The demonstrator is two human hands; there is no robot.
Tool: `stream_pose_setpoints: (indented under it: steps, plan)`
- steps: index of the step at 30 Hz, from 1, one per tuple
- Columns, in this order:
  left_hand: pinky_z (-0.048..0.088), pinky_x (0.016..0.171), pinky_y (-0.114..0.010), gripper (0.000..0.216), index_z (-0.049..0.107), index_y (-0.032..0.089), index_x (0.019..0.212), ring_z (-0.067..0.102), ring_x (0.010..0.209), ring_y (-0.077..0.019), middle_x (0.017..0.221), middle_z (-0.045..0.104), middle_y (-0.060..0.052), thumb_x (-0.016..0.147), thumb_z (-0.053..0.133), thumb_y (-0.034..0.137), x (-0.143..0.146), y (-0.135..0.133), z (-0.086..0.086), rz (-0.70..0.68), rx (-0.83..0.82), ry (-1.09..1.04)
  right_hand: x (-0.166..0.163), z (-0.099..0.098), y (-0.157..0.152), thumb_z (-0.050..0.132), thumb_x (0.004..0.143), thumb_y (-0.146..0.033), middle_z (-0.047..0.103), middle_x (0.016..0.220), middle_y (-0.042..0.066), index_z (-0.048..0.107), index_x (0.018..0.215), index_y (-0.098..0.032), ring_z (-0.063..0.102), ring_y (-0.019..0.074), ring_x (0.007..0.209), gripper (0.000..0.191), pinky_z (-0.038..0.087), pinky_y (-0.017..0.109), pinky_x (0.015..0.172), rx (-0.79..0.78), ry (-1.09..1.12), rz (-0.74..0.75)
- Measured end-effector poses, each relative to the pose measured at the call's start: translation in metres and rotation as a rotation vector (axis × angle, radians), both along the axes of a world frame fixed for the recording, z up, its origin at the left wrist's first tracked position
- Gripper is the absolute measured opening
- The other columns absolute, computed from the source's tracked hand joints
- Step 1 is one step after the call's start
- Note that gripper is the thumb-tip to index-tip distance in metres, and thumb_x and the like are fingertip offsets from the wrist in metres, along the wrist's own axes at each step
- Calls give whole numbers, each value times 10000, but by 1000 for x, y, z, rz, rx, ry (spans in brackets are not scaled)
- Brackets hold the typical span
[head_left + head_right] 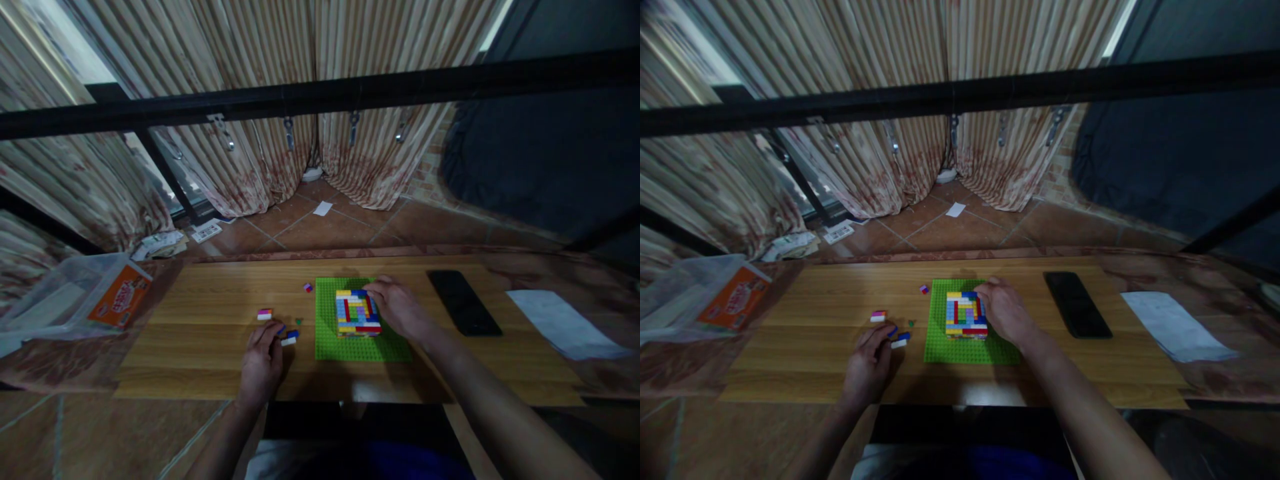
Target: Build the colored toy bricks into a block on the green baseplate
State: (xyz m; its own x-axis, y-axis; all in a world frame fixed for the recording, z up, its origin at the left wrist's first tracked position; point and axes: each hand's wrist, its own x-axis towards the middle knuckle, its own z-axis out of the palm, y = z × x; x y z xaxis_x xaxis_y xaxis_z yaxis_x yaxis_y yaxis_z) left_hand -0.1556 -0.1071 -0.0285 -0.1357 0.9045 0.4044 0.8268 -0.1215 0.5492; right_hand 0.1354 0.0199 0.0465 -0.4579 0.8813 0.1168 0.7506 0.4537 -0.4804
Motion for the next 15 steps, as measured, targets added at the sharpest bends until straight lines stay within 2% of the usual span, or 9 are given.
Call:
stream_pose_setpoints:
  steps: [7, 15]
  plan:
    - [518, 954, -425, 281, 651, 208, 1075, 619, 1045, -222, 1093, 676, -79, 874, 456, 191, 1, 0, 1, -2, 8, -2, -3, 1, -1, 380, 959, -191, 585, 789, 55, 632, 715, -196, 551, 175, 789, 350, 415, 265, 760, 58, -91, 13]
    - [513, 962, -428, 275, 645, 206, 1085, 616, 1068, -226, 1128, 670, -83, 868, 476, 190, 1, -1, 1, -8, 33, 2, -2, -4, -5, 411, 934, -160, 577, 808, 57, 644, 735, -196, 543, 186, 809, 309, 430, 275, 760, 121, -55, 25]
